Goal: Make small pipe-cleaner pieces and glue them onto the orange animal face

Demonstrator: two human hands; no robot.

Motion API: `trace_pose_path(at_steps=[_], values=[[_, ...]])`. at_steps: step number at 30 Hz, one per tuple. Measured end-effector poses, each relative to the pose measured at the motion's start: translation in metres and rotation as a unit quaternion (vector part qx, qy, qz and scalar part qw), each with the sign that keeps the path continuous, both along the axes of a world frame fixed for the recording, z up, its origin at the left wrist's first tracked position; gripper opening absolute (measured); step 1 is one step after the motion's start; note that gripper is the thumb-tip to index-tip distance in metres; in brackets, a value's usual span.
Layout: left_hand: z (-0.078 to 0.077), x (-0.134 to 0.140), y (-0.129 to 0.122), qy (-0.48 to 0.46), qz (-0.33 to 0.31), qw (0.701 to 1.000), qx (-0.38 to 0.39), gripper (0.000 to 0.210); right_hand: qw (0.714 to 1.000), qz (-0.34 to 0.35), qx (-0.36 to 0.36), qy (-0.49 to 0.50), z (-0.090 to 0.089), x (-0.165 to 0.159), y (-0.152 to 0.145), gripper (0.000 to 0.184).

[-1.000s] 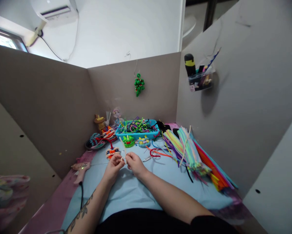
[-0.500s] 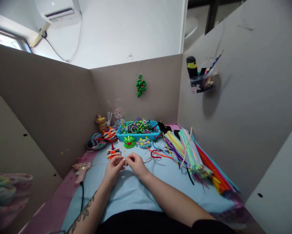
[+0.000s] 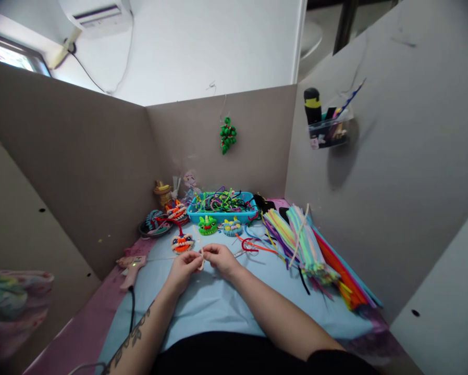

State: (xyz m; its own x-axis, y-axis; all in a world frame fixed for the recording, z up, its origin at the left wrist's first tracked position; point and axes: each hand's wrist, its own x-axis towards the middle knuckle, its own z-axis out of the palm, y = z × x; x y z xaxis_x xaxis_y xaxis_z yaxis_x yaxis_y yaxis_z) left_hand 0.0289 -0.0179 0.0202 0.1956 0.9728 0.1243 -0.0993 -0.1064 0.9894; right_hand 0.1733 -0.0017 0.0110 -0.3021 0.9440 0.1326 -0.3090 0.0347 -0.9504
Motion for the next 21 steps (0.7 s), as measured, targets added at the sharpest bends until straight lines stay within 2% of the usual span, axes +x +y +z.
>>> trace_pose_path(at_steps=[3,6,9,15,21], values=[[-0.0007,0.0010,-0.0004,-0.004,-0.005,1.000,-0.010,0.030,0.999,0.034,-0.014,0.022,0.0025,-0.0011,-0.0021,0.031],[-0.0016,0.0022,-0.0015,-0.027,-0.016,0.999,-0.036,0.034,0.998,0.037,-0.026,0.032,0.0041,-0.0028,-0.0034,0.035],[-0.0022,0.0028,-0.0021,-0.039,-0.029,0.997,-0.052,0.034,0.999,0.010,-0.011,0.030,0.0035,-0.0040,-0.0030,0.032],[-0.0016,0.0022,-0.0010,-0.056,-0.004,0.996,-0.069,0.034,0.998,-0.051,0.016,0.026,0.0011,-0.0052,-0.0014,0.023],[-0.0023,0.0025,-0.0023,-0.014,-0.012,0.999,-0.037,0.036,0.996,-0.072,0.057,0.003,0.0017,-0.0064,-0.0021,0.022]])
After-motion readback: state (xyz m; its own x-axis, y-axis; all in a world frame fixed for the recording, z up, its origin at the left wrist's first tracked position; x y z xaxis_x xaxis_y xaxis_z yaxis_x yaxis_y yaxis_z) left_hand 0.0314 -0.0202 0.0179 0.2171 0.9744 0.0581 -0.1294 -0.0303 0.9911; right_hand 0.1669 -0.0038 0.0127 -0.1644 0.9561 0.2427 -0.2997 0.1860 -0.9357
